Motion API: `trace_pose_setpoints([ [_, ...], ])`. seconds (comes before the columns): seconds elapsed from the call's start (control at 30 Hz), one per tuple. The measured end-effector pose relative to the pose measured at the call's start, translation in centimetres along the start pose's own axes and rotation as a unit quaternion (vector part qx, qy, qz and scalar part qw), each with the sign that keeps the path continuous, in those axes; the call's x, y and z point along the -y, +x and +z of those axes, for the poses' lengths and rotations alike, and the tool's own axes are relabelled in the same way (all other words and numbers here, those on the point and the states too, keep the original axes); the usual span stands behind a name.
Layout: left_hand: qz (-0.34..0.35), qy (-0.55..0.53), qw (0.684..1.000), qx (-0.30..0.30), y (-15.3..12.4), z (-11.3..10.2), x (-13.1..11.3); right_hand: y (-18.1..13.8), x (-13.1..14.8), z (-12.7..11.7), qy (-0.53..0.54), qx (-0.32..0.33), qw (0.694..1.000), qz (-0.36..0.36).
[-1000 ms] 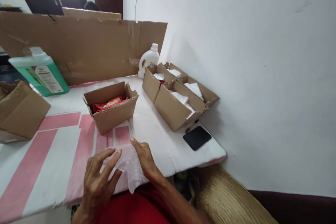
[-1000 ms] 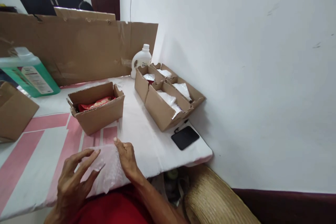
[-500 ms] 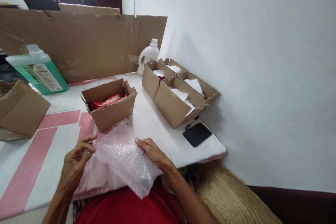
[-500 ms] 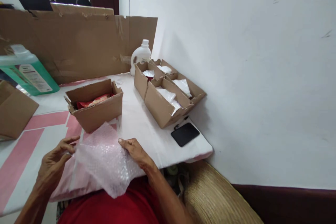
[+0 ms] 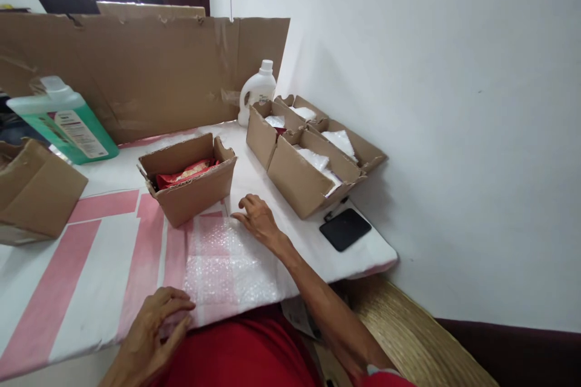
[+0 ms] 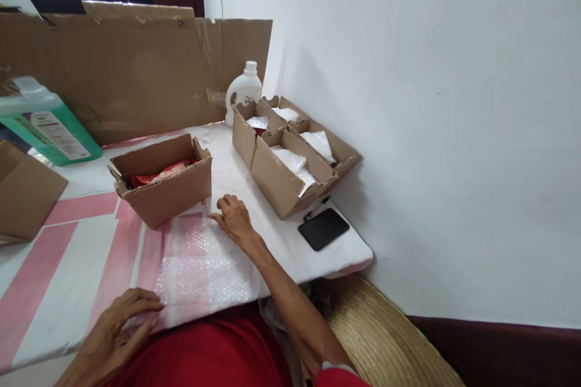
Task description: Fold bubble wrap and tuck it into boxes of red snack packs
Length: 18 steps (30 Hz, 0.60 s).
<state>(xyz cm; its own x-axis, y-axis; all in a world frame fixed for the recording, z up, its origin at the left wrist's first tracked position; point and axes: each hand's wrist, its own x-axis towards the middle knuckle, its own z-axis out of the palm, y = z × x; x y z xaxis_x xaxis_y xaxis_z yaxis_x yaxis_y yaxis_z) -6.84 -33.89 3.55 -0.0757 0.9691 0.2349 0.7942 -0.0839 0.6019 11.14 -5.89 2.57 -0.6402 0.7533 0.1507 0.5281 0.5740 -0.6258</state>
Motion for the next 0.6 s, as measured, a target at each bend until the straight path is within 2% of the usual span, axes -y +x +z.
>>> trace_pose_setpoints([
  [0.1,-0.01,-0.01,0.999,-0.049,2.3,0.4,-0.7,-3.0,2.5,0.8,-0.014,-0.118,0.992,-0.036],
  [0.17,0.002,0.034,0.995,-0.099,4.7,2.6,0.2,-5.5,4.3,2.9,0.009,-0.147,0.987,-0.064],
  [0.27,0.002,0.16,0.983,-0.092,8.1,7.7,2.7,-8.1,6.1,7.6,-0.013,-0.082,0.993,-0.087],
  [0.37,0.012,0.185,0.98,-0.072,9.4,11.7,4.8,-8.2,5.9,10.5,-0.047,-0.023,0.997,-0.053],
  [0.43,0.011,0.202,0.977,-0.064,9.3,12.6,5.4,-7.7,4.7,10.4,-0.058,0.005,0.997,-0.058],
  [0.5,-0.001,0.223,0.973,-0.063,9.0,12.5,5.4,-7.4,3.0,9.1,-0.072,0.025,0.996,-0.055],
  [0.6,-0.013,0.247,0.966,-0.068,8.9,11.7,4.4,-7.5,0.3,6.5,-0.113,0.031,0.993,0.003],
])
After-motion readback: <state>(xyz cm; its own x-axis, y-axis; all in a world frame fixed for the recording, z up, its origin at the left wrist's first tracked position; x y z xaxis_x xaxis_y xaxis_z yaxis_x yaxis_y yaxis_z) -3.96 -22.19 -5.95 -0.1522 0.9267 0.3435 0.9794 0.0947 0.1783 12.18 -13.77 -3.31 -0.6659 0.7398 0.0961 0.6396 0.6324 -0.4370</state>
